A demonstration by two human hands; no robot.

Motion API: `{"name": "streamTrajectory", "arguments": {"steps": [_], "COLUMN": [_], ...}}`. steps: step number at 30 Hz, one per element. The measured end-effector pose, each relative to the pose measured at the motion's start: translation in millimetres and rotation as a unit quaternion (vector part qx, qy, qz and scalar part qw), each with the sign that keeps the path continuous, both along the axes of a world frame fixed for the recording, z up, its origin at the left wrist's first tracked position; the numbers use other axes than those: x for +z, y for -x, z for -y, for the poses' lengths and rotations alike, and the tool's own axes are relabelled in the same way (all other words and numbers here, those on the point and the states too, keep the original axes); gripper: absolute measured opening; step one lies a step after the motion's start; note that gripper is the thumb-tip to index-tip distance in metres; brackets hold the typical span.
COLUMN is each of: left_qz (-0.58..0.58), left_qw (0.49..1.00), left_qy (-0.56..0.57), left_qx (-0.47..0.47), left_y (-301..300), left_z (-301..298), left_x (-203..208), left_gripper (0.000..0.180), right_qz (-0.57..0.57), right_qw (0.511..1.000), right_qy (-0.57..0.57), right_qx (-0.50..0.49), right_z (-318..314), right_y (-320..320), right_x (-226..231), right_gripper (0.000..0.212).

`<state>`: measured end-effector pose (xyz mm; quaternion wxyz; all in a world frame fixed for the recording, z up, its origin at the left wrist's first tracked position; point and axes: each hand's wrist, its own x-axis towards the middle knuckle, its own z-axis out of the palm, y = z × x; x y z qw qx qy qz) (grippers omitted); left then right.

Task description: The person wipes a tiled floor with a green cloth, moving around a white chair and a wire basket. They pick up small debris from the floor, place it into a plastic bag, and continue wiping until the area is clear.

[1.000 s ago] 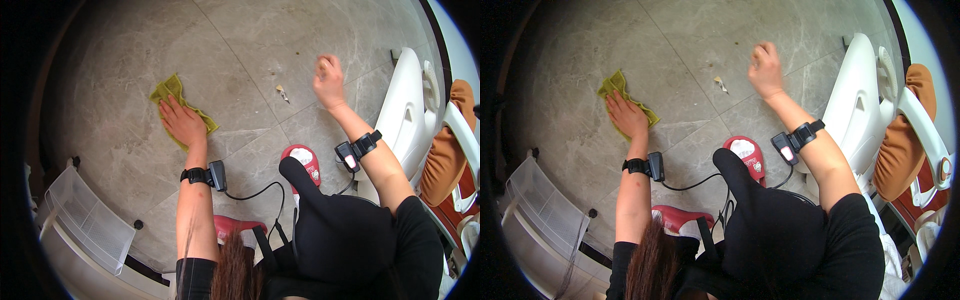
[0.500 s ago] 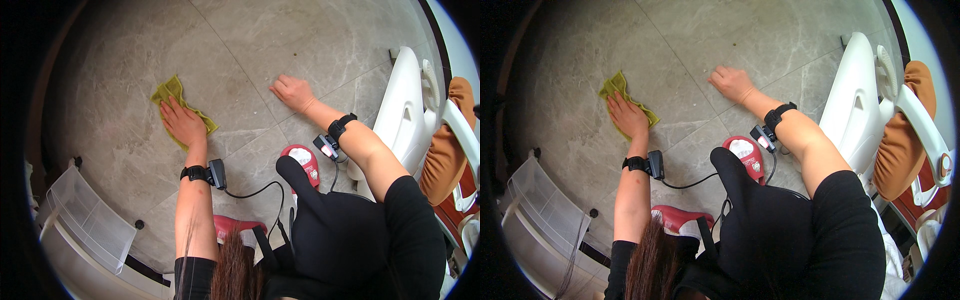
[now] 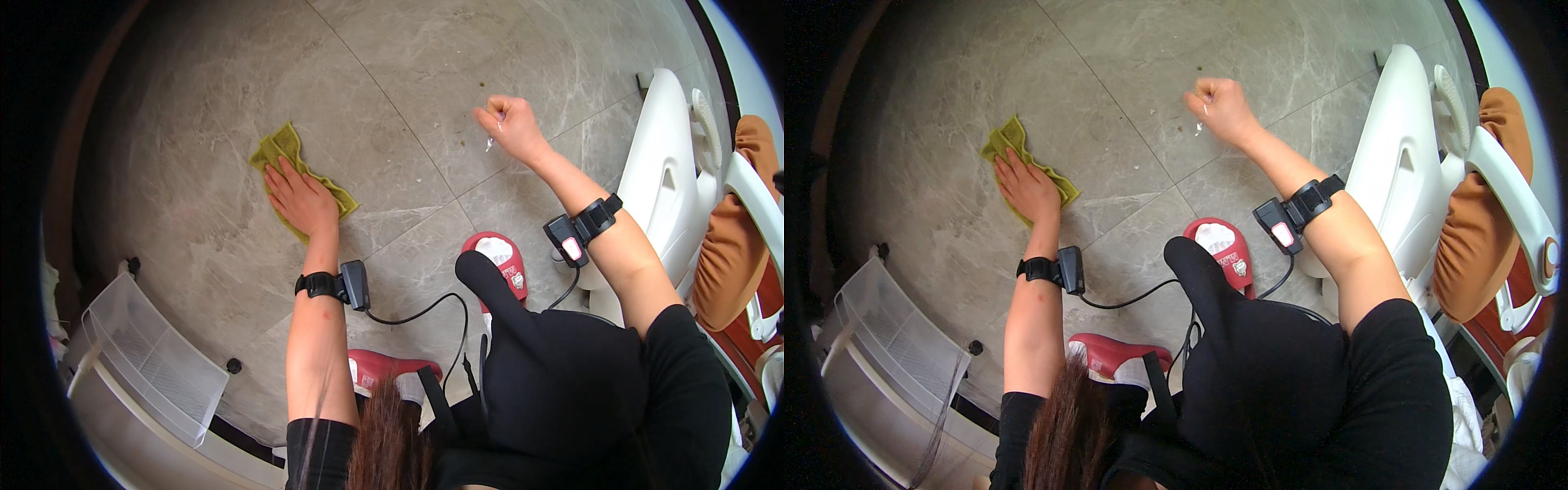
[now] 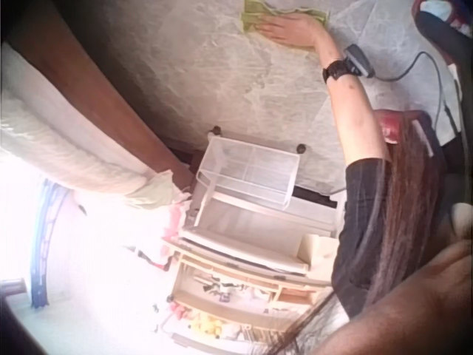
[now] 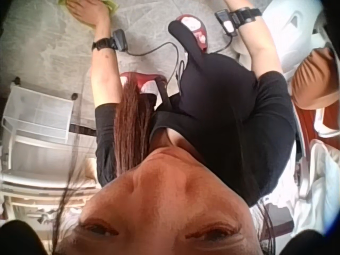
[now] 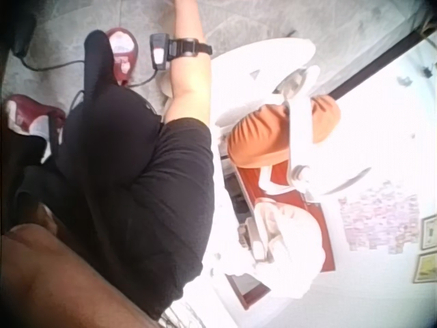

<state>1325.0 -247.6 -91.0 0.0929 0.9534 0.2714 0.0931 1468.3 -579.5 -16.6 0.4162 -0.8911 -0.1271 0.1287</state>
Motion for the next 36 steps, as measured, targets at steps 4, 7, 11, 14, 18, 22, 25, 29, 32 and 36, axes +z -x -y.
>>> {"name": "streamTrajectory", "arguments": {"steps": [4, 7, 11, 14, 18, 22, 25, 29, 32, 36], "left_qz": [0.071, 0.08, 0.044, 0.003, -0.024, -0.026, -0.046, -0.066, -0.051, 0.024], "left_qw": [0.996, 0.988, 0.978, 0.973, 0.925, 0.878, 0.857, 0.841, 0.842, 0.875], "left_qy": [-0.021, 0.041, 0.149, 0.141, 0.122, 0.15, 0.16, 0.166, 0.187, 0.229], "left_qx": [-0.057, -0.126, -0.141, -0.183, -0.36, -0.453, -0.487, -0.51, -0.503, -0.426], "left_y": [-12, -44, -101, -117, -86, -27, 9, 36, 42, 30], "left_z": [10, 20, 33, 51, 82, 96, 93, 81, 75, 69], "left_x": [10, 13, 8, 4, 13, 33, 44, 51, 55, 64], "left_gripper": [0.057, 0.056, 0.054, 0.053, 0.053, 0.051, 0.051, 0.049, 0.046, 0.039], "right_qz": [-0.045, -0.085, -0.096, -0.082, -0.078, -0.056, -0.048, -0.015, -0.001, -0.02], "right_qw": [0.997, 0.995, 0.992, 0.993, 0.993, 0.996, 0.998, 0.999, 0.998, 0.999], "right_qy": [-0.06, -0.031, -0.078, -0.083, -0.08, -0.061, -0.038, -0.042, -0.05, -0.042], "right_qx": [-0.034, -0.037, -0.02, -0.022, -0.027, -0.019, -0.014, 0.002, 0.029, 0.027], "right_z": [0, 4, 10, 14, 18, 17, 14, 8, 4, 1], "right_y": [-4, -5, -10, -15, -16, -14, -16, -20, -21, -22], "right_x": [4, 9, 18, 25, 30, 32, 32, 30, 27, 30], "right_gripper": [0.01, 0.015, 0.027, 0.029, 0.029, 0.028, 0.027, 0.026, 0.028, 0.025]}}
